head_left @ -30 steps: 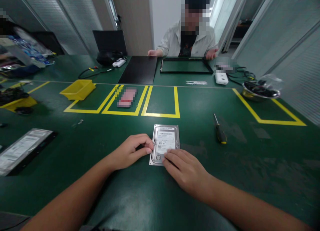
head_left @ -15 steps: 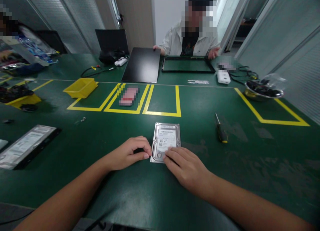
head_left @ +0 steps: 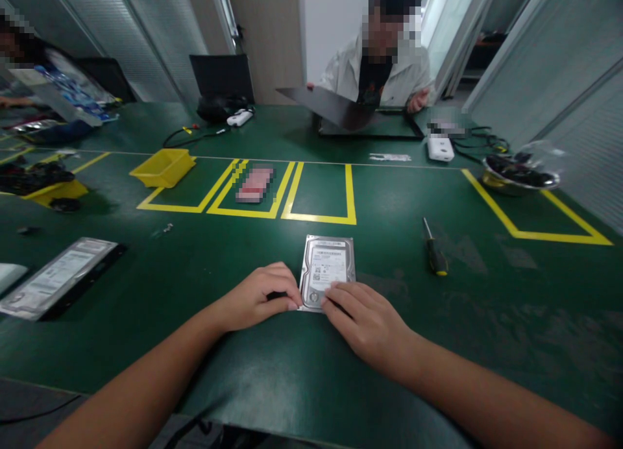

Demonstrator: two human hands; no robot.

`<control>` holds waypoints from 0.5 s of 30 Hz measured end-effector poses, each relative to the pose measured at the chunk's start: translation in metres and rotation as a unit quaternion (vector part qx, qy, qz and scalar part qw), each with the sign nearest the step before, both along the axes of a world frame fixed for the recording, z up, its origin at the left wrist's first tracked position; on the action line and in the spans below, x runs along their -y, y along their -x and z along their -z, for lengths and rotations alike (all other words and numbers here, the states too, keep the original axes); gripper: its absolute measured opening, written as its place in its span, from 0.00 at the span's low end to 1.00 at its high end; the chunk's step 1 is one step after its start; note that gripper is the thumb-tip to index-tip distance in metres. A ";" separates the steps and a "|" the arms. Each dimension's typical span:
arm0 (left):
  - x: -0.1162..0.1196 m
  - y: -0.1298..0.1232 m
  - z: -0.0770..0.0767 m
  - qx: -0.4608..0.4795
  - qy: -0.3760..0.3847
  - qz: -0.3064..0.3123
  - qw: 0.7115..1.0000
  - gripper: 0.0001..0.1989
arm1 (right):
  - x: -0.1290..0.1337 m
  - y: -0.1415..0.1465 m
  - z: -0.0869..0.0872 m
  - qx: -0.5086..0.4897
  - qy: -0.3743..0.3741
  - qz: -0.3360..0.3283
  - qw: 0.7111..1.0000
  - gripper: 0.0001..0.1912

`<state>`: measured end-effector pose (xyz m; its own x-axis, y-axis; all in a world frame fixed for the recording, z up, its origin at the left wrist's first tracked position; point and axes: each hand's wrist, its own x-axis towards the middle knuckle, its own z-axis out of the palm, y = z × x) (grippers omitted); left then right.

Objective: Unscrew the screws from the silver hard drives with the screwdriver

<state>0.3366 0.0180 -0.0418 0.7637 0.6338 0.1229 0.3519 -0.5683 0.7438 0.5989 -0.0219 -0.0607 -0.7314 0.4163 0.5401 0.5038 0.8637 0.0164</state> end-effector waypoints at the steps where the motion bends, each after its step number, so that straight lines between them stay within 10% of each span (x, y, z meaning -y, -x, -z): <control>1: 0.000 0.000 0.000 -0.002 -0.004 0.001 1.000 0.08 | 0.000 0.000 0.000 0.000 -0.001 -0.001 1.000 0.13; 15: 0.001 -0.001 0.000 0.007 -0.027 0.014 1.000 0.09 | -0.002 0.001 0.000 -0.007 0.002 -0.006 1.000 0.11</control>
<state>0.3372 0.0168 -0.0419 0.7791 0.6044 0.1665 0.3258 -0.6172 0.7162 0.5983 -0.0199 -0.0612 -0.7286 0.4090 0.5494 0.4930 0.8700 0.0062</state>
